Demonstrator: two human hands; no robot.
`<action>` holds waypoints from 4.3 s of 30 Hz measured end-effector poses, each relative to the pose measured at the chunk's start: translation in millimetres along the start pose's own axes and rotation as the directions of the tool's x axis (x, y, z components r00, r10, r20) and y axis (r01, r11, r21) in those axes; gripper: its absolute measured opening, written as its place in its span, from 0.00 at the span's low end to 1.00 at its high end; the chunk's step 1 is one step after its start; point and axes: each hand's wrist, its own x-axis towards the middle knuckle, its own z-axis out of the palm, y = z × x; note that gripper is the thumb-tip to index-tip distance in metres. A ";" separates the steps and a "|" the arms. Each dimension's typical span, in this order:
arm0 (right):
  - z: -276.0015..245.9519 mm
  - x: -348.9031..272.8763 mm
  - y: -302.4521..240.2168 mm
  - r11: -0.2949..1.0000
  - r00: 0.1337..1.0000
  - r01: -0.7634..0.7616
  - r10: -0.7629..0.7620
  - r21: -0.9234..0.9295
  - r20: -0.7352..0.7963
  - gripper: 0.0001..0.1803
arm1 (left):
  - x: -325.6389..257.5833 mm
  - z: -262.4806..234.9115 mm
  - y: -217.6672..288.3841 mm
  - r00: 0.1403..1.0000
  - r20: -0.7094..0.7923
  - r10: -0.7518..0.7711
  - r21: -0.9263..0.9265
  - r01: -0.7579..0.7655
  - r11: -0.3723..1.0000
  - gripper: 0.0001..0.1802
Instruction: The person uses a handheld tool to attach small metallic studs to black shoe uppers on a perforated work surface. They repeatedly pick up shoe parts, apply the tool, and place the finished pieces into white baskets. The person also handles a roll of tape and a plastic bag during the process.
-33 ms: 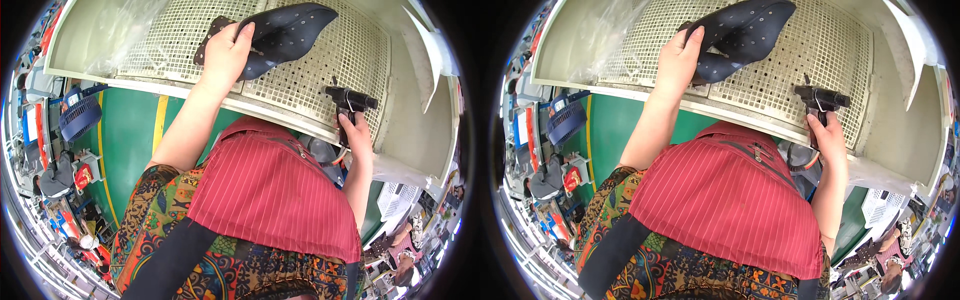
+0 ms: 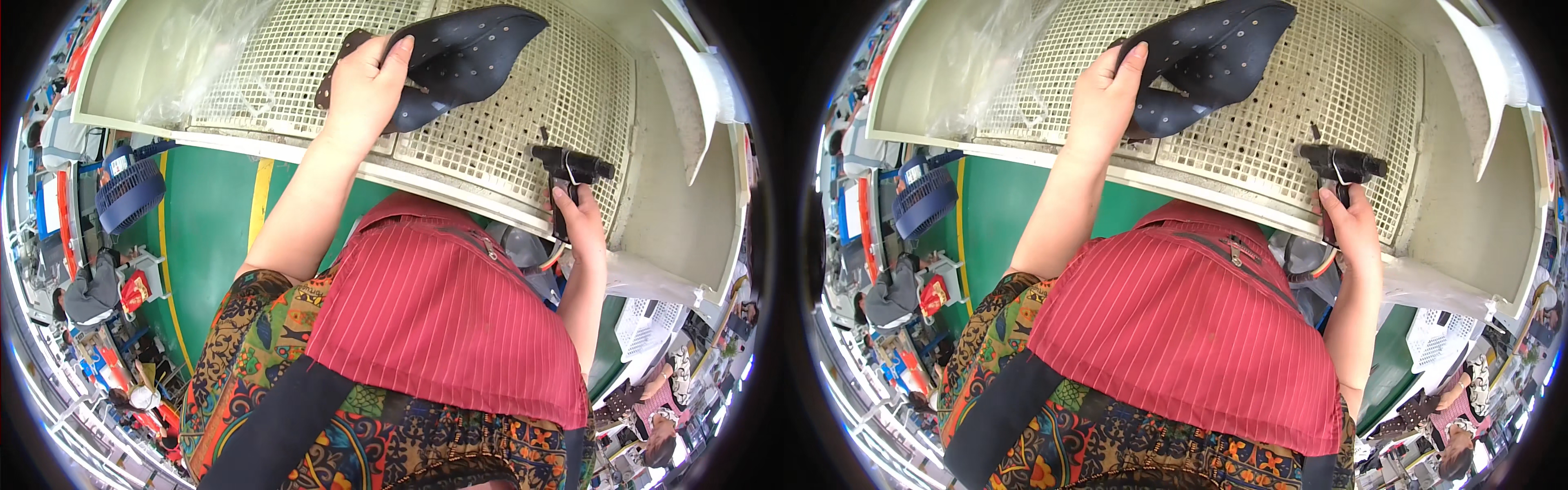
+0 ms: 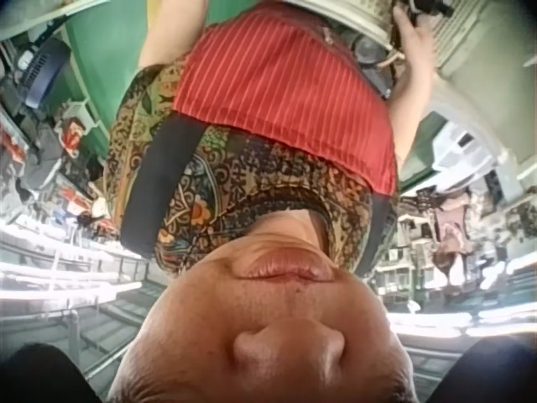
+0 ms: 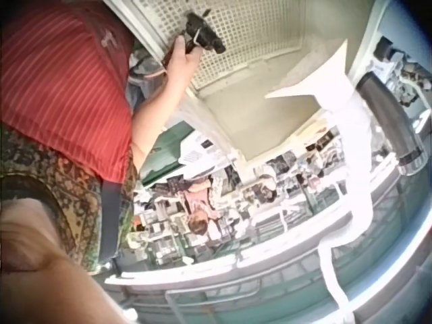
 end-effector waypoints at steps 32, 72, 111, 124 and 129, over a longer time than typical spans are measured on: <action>110.9 39.8 -241.3 0.626 0.710 0.665 -0.699 -0.407 0.084 0.14 | -68.5 -20.0 -44.7 0.557 0.743 -0.372 -0.473 0.829 0.298 0.36; 70.6 78.1 -56.7 0.827 0.963 -0.217 0.095 0.519 0.253 0.14 | 112.2 64.3 33.4 0.822 0.560 0.103 -0.058 -0.086 0.995 0.25; 16.0 10.3 -111.4 0.778 0.871 0.443 -0.492 -0.446 0.008 0.20 | 132.5 83.9 57.9 0.770 0.624 -0.133 -0.071 0.225 0.972 0.12; 14.4 -8.2 -115.5 0.667 0.858 0.392 -0.514 -0.633 -0.010 0.22 | 135.9 80.8 49.4 0.717 0.694 -0.063 -0.012 0.098 0.995 0.11; 17.9 -0.3 -119.8 0.704 0.870 0.351 -0.490 -0.617 -0.065 0.22 | 130.1 80.4 49.0 0.725 0.683 -0.092 -0.039 0.163 0.986 0.13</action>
